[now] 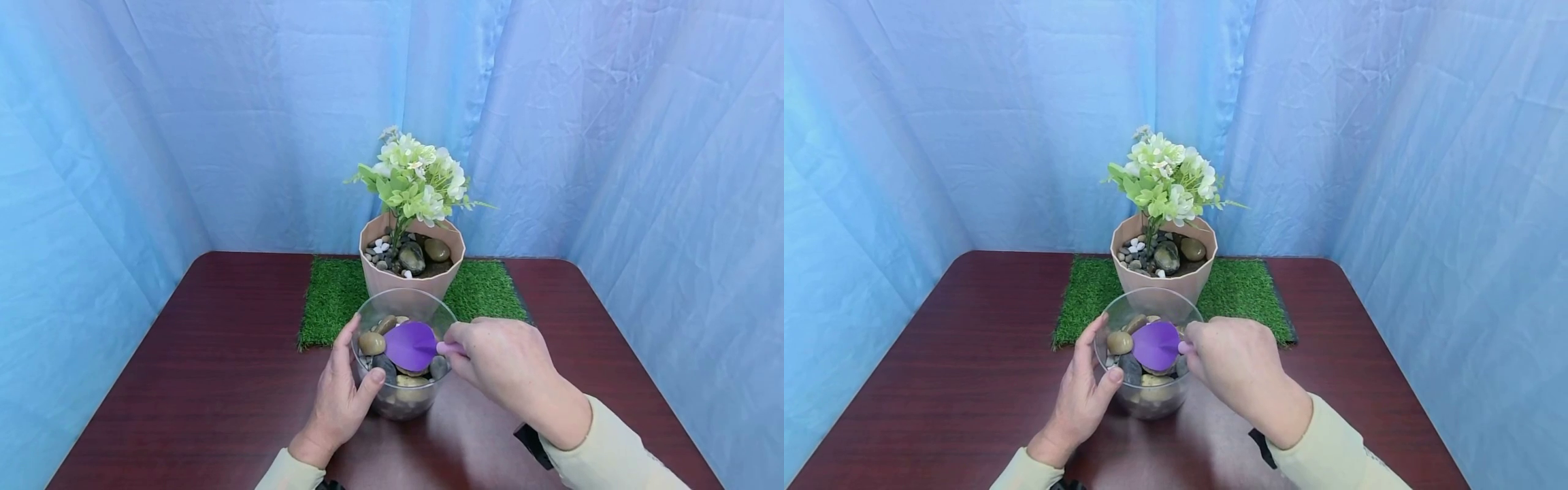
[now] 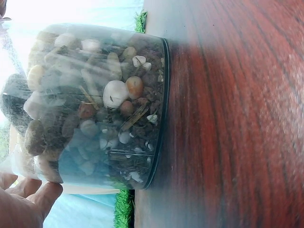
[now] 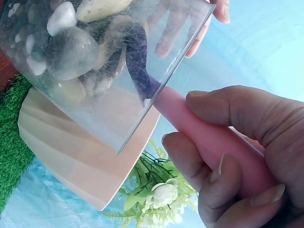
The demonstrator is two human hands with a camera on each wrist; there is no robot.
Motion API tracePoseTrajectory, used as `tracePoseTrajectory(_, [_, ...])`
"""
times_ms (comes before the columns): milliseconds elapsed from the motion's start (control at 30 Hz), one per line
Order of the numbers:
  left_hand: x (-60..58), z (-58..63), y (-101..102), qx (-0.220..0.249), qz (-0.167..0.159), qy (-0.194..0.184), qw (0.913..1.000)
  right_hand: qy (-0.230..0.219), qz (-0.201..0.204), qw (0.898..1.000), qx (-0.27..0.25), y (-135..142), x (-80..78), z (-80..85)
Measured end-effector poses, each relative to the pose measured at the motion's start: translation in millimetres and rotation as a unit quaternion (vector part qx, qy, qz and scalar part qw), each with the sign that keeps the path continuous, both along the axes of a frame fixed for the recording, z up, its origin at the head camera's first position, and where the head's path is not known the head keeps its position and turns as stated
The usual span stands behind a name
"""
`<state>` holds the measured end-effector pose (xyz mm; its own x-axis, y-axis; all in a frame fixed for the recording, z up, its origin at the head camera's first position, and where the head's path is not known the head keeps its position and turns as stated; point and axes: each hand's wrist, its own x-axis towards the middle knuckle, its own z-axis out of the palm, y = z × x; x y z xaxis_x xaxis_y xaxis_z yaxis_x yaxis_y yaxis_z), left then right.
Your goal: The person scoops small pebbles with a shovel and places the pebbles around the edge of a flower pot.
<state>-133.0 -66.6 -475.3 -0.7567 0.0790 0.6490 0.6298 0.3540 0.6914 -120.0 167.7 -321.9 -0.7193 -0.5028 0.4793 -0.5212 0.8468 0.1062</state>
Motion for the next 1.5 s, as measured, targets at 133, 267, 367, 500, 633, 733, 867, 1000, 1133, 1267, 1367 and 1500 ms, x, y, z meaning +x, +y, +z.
tracePoseTrajectory(133, [-0.3,-0.2,0,0.0,0.001,0.001,1.0,0.003,0.004,1.0,-0.001,0,-1.6,0.1])
tracePoseTrajectory(267, [-0.5,-0.5,-1,0.001,0.001,0.002,1.0,0.009,0.011,1.0,-0.005,-1,-4.0,-1.0])
tracePoseTrajectory(367, [-0.5,-0.7,-1,0.003,-0.001,0.004,1.0,0.014,0.017,1.0,-0.006,-3,-6.3,-2.5])
tracePoseTrajectory(500, [-0.3,-0.6,0,0.004,-0.006,0.003,1.0,0.016,0.02,1.0,-0.007,-5,-8.8,-4.5])
tracePoseTrajectory(633, [0.1,-0.5,0,0.004,-0.007,0.0,1.0,0.007,0.018,1.0,-0.008,-8,-11.3,-5.8])
tracePoseTrajectory(733, [0.2,-0.4,0,0.002,-0.006,-0.002,1.0,-0.004,0.015,1.0,-0.007,-11,-12.9,-6.1])
tracePoseTrajectory(867, [-0.1,-0.4,0,0.001,-0.007,-0.003,1.0,-0.01,0.017,1.0,-0.003,-14,-13.8,-5.9])
tracePoseTrajectory(1000, [-0.1,-0.6,0,0.002,-0.008,-0.006,0.9999,-0.014,0.017,1.0,0.003,-17,-13.0,-4.4])
tracePoseTrajectory(1133, [0.4,-0.1,0,0.001,-0.007,-0.007,0.9999,-0.009,0.016,1.0,0.011,-19,-9.3,-2.9])
tracePoseTrajectory(1267, [0.8,0.5,0,0.001,-0.006,-0.009,0.9999,0.039,0.033,0.998,0.024,-24,-3.7,-3.0])
tracePoseTrajectory(1367, [1.1,0.9,0,0.001,-0.005,-0.01,0.9999,0.082,0.043,0.995,0.034,-30,0.6,-2.5])
tracePoseTrajectory(1500, [1.5,1.1,1,0.002,-0.006,-0.011,0.9999,0.12,0.049,0.99,0.054,-38,5.0,-1.4])
